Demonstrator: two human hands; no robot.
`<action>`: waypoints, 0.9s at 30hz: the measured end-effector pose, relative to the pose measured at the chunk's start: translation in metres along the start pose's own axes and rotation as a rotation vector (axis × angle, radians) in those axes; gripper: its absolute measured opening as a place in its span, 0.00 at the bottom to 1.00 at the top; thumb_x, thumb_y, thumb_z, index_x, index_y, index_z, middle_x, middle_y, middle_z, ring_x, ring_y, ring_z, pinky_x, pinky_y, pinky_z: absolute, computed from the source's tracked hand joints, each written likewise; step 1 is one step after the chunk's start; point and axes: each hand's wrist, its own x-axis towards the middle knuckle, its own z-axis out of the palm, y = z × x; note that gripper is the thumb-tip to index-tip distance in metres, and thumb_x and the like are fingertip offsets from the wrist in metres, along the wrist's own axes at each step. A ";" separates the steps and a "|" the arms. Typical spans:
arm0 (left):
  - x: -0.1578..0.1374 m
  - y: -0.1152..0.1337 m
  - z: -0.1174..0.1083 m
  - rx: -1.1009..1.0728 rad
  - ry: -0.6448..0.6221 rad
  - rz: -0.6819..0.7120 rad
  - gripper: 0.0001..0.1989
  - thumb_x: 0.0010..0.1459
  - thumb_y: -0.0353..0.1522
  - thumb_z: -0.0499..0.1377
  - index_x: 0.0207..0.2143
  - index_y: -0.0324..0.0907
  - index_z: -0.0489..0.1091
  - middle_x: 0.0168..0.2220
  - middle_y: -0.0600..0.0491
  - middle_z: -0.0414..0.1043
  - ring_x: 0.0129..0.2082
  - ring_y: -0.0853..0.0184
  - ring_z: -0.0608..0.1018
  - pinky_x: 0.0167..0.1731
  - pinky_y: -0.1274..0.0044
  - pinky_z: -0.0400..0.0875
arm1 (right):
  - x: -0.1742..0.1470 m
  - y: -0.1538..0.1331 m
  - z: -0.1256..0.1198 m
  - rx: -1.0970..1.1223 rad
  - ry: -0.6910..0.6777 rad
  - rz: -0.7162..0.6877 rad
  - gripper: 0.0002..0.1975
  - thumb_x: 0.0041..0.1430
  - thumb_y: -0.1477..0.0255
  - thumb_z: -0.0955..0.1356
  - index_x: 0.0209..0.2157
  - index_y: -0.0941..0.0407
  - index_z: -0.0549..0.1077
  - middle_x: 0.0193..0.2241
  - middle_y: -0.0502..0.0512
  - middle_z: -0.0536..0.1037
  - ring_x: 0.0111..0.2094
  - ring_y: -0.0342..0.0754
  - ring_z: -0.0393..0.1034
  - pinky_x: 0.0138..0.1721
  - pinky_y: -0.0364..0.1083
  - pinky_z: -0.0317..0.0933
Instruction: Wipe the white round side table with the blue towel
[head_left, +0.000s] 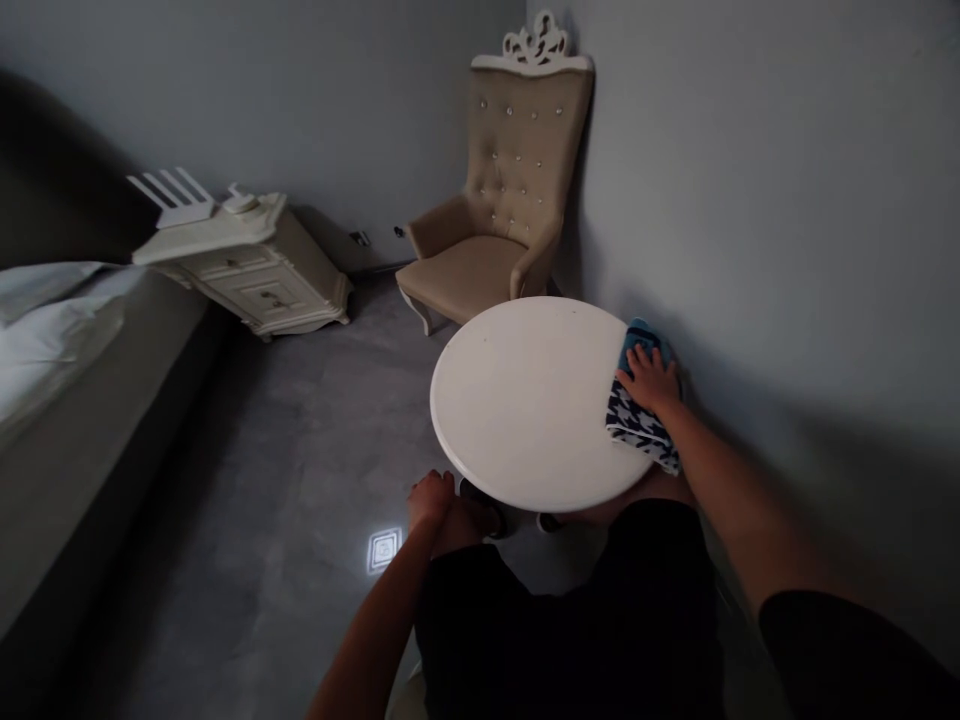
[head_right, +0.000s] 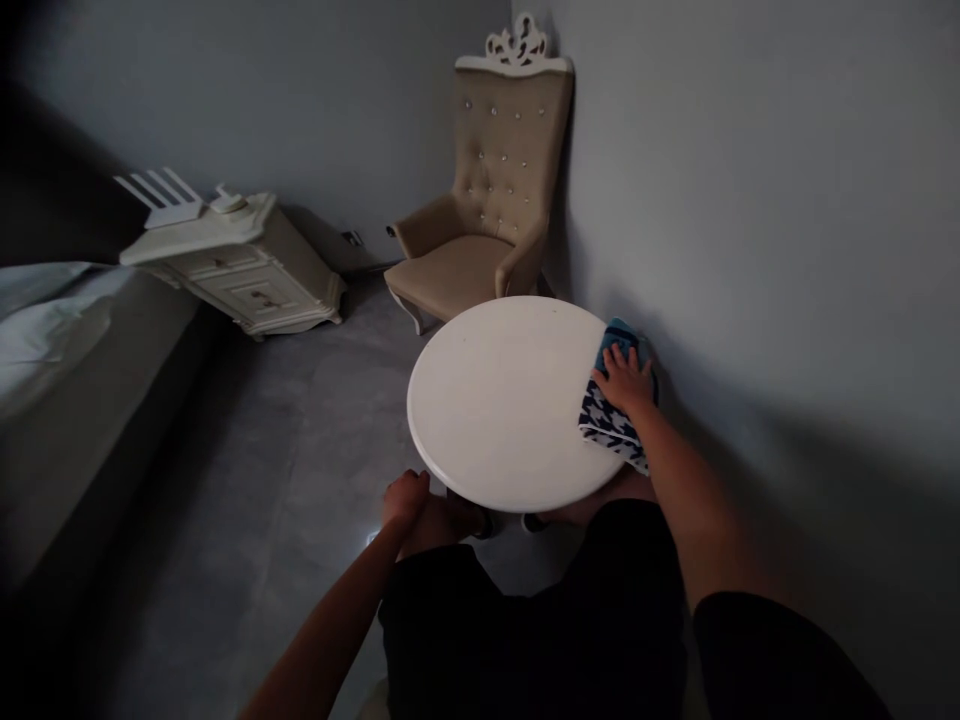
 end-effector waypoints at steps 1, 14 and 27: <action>0.001 -0.001 0.000 -0.010 0.000 -0.004 0.26 0.77 0.43 0.49 0.53 0.36 0.82 0.55 0.29 0.85 0.59 0.42 0.85 0.56 0.60 0.77 | 0.001 0.005 0.002 -0.004 -0.011 0.016 0.43 0.80 0.47 0.51 0.84 0.56 0.51 0.85 0.63 0.43 0.84 0.73 0.35 0.78 0.80 0.39; 0.013 -0.011 -0.004 -0.091 -0.028 -0.053 0.28 0.77 0.45 0.49 0.53 0.37 0.82 0.55 0.29 0.85 0.58 0.42 0.85 0.55 0.60 0.77 | 0.014 -0.234 0.014 0.055 -0.008 -0.244 0.40 0.80 0.51 0.56 0.84 0.56 0.54 0.85 0.61 0.45 0.83 0.78 0.35 0.78 0.83 0.31; 0.006 -0.009 -0.011 -0.010 -0.043 -0.049 0.19 0.75 0.36 0.54 0.57 0.39 0.80 0.55 0.31 0.84 0.58 0.41 0.86 0.54 0.59 0.78 | -0.055 -0.417 0.029 0.207 0.036 -0.709 0.35 0.80 0.52 0.58 0.80 0.49 0.64 0.82 0.48 0.55 0.84 0.69 0.41 0.81 0.65 0.32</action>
